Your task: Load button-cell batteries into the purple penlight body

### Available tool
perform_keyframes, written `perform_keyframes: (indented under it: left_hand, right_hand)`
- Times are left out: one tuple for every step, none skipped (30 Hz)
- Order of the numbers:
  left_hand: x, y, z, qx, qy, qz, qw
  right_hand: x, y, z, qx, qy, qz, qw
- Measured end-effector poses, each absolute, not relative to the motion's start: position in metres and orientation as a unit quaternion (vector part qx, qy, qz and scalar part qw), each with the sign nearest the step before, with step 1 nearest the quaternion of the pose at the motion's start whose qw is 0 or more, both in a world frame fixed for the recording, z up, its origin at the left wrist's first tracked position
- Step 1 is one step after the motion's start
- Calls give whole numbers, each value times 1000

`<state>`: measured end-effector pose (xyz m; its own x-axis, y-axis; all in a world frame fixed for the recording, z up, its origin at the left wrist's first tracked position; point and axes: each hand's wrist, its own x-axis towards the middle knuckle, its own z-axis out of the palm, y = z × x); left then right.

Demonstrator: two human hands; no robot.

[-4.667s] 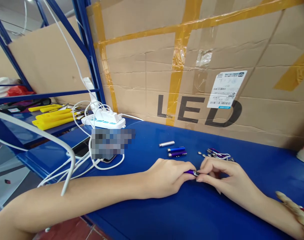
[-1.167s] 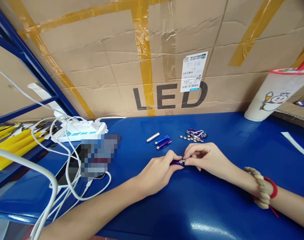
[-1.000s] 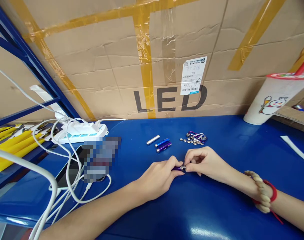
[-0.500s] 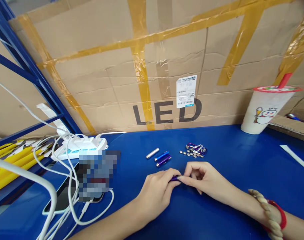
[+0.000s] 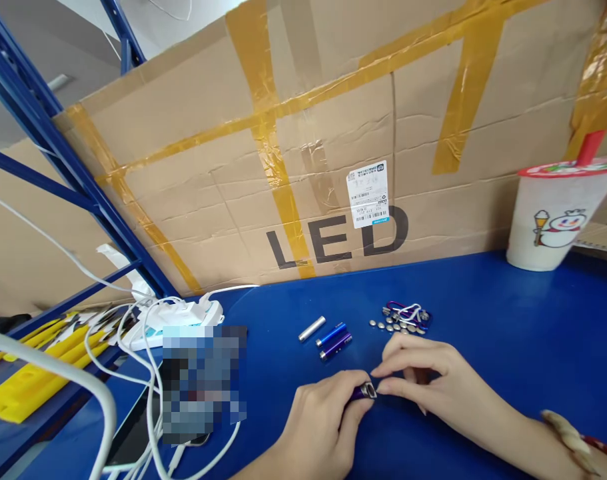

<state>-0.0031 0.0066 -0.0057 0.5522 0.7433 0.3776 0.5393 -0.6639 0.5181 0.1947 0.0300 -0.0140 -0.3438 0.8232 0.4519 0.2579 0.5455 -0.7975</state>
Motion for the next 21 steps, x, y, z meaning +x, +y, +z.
perform_keyframes:
  left_hand:
    - [-3, 6, -6, 866, 368, 294, 168]
    - [-3, 6, -6, 867, 368, 293, 163]
    - [-3, 6, -6, 868, 368, 292, 159]
    - [-2, 6, -6, 869, 369, 290, 158]
    - [-2, 6, -6, 869, 371, 288, 157]
    - [-2, 7, -6, 869, 373, 286, 157]
    - [-2, 7, -6, 869, 373, 285, 157]
    - [-2, 6, -6, 870, 372, 284, 157]
    - [-2, 6, -5, 872, 369, 281, 159]
    - [-2, 6, -5, 873, 368, 275, 161]
    - [-2, 6, -4, 876, 367, 267, 164]
    - [-1, 6, -3, 879, 366, 257, 166]
    - [-1, 7, -3, 882, 364, 248, 166]
    - [-1, 7, -2, 885, 364, 240, 166]
    - [-2, 7, -2, 886, 363, 234, 169]
    - [-2, 7, -1, 886, 363, 231, 175]
    - [-2, 8, -1, 884, 364, 228, 186]
    - [-2, 8, -1, 881, 367, 223, 200]
    - [-2, 9, 0, 876, 373, 218, 213]
    - [-2, 9, 0, 872, 379, 213, 224]
    - [-2, 10, -1, 869, 386, 206, 232]
  right_hand:
    - [194, 29, -13, -351, -757, 317, 452]
    - [194, 29, -13, -346, -757, 316, 455]
    - [193, 28, -12, -342, -758, 315, 457]
    - [193, 28, -12, -339, -760, 311, 459]
    - [193, 28, -12, -336, -762, 306, 462]
    - [193, 28, -12, -334, -763, 300, 465]
    - [193, 28, -12, -331, -765, 295, 468]
    - [193, 28, -13, -329, -766, 291, 470]
    - [194, 28, -14, -329, -767, 288, 470]
    - [194, 28, -15, -330, -768, 286, 469]
    - [195, 27, -15, -331, -769, 284, 467]
    - [195, 27, -16, -331, -771, 280, 466]
    - [196, 27, -16, -330, -774, 274, 465]
    - [196, 26, -15, -328, -778, 264, 467]
    - [196, 25, -15, -323, -783, 251, 468]
    - [196, 25, -15, -316, -790, 234, 471]
    - [197, 24, -14, -310, -797, 215, 472]
    - [197, 24, -14, -307, -804, 197, 470]
    - [198, 24, -14, -307, -811, 180, 465]
    - [199, 24, -13, -309, -817, 165, 458]
    - [200, 24, -13, -313, -822, 155, 449]
